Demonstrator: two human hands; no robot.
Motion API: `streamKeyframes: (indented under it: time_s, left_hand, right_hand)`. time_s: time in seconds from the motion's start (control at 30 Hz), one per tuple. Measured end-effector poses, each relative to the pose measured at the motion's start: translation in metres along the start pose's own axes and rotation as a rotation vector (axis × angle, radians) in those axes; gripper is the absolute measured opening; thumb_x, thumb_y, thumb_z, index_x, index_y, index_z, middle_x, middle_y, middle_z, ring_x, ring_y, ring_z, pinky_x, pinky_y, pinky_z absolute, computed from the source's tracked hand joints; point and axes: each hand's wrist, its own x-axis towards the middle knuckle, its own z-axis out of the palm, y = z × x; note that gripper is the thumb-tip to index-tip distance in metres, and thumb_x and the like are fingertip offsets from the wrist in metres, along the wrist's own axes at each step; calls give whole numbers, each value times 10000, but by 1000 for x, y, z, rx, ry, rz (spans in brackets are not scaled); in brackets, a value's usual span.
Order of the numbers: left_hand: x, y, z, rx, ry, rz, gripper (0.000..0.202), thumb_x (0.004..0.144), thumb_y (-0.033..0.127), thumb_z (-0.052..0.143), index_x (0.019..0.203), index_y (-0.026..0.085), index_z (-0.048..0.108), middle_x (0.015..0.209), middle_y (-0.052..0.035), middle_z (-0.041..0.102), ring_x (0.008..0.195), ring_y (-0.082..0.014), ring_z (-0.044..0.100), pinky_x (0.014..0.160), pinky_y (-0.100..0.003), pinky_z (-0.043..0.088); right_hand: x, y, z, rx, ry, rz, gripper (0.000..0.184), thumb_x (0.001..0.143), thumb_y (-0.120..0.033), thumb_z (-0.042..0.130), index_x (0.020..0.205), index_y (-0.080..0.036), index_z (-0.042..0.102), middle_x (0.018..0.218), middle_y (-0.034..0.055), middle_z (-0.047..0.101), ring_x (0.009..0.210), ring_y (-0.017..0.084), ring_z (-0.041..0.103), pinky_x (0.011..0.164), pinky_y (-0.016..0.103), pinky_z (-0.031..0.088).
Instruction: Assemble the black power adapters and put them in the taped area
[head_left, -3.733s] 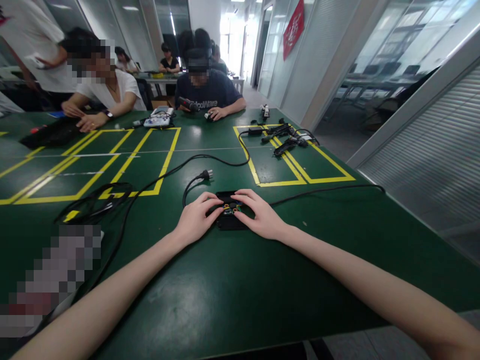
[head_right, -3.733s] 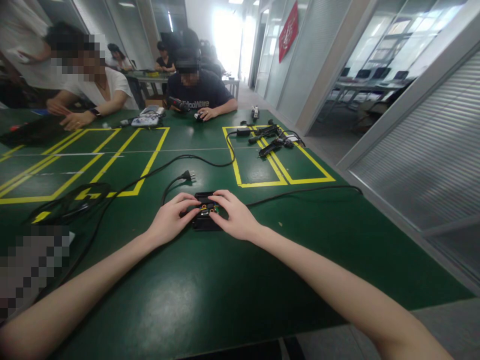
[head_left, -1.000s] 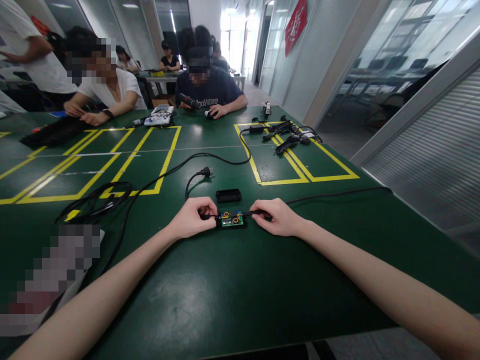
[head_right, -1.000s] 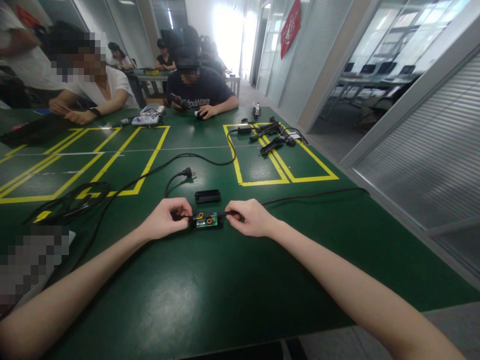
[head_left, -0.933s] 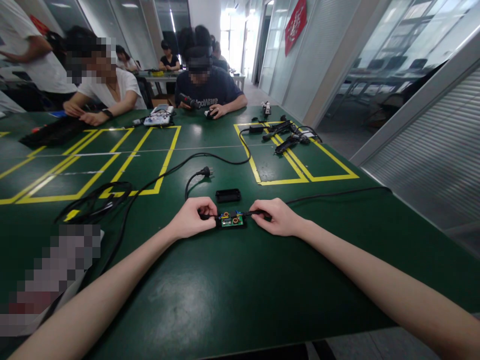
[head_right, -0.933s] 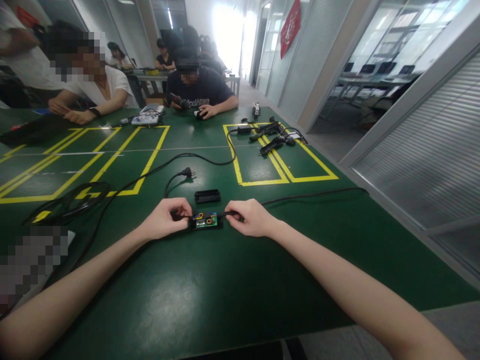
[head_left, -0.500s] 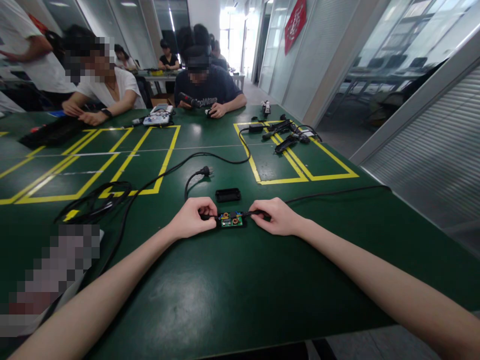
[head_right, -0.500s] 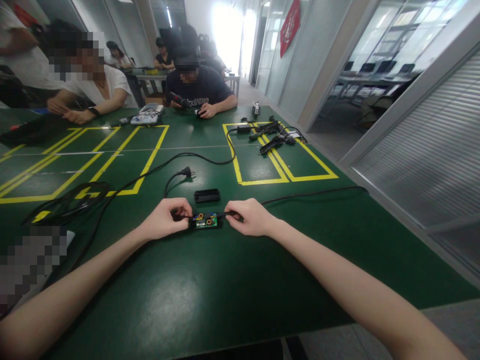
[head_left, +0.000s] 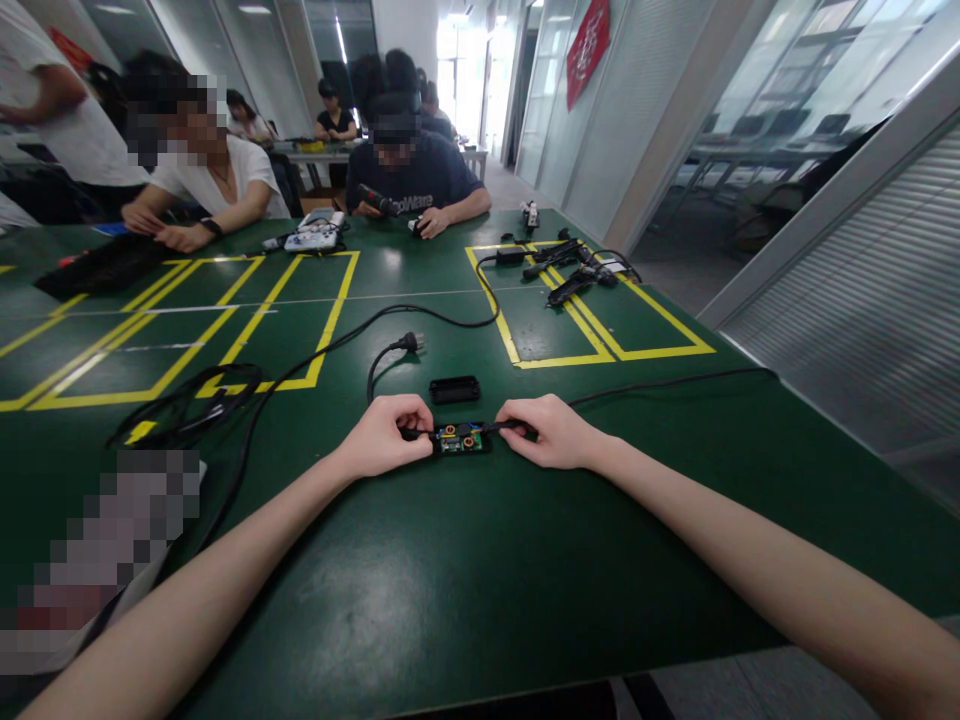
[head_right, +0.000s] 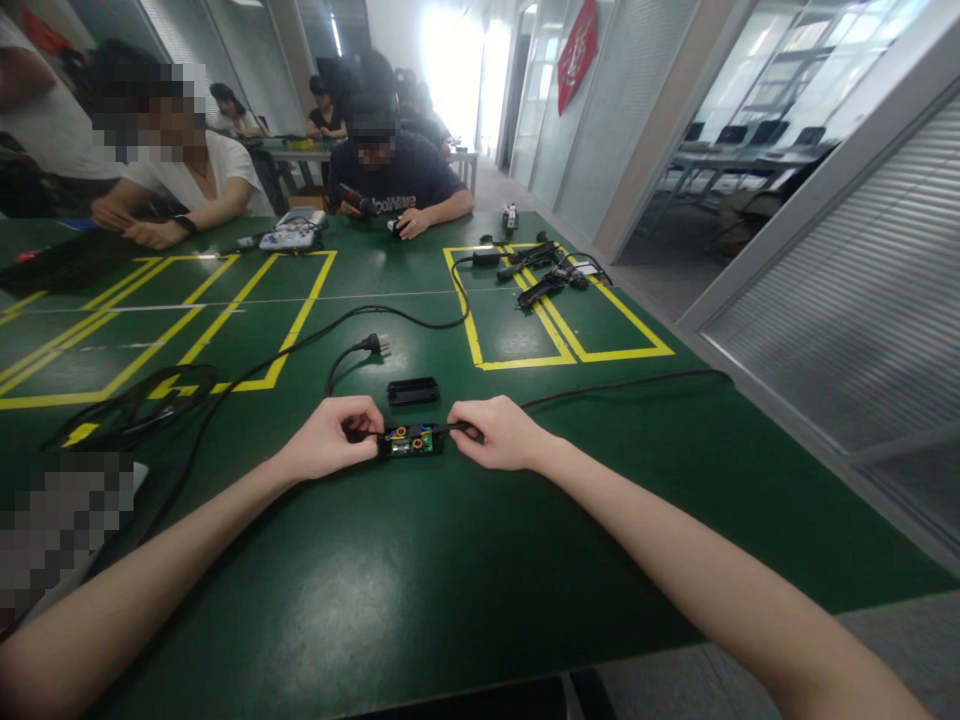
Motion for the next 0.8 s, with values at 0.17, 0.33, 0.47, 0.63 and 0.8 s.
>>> streamKeyframes:
  time_s: [0.17,0.33,0.47,0.63,0.8]
  left_hand:
    - [1,-1,2,42,77,5,53,687,210,609,698,164,633,615,42,556,567,-98,480,542,-212,370]
    - [1,-3,2,62,108,-13,64,686,221,619,708,166,644,619,42,558,573,-102,479,549,-218,366]
    - [1,-3,2,78,121,-5,64,696,222,625,712,165,648,618,41,562,571,-103,482,549,-219,368]
    - [1,-2,3,89,125,6,73,712,230,628,728,166,661,627,37,574,578,-106,496,556,-222,382]
    - [1,-2,2,89,117,37,119,739,234,617,800,164,690,666,26,592,607,-113,511,580,-228,398]
  right_hand:
    - [1,1,3,-46,12,38,112,932,-219,536,948,-185,642,685,-11,637,537,117,544,571,231,393]
    - [1,3,4,-56,21,34,276,962,-206,508,1192,-202,660,926,44,754,650,144,638,632,255,457]
    - [1,4,3,-64,6,3,259,1000,-255,525,1205,-199,673,984,63,749,719,154,671,661,259,477]
    - [1,6,4,-106,27,-15,282,991,-409,626,1161,-191,686,968,69,730,785,176,691,673,259,487]
    - [1,6,5,-160,55,-35,274,1024,-417,589,1131,-195,709,920,64,718,754,173,686,638,256,467]
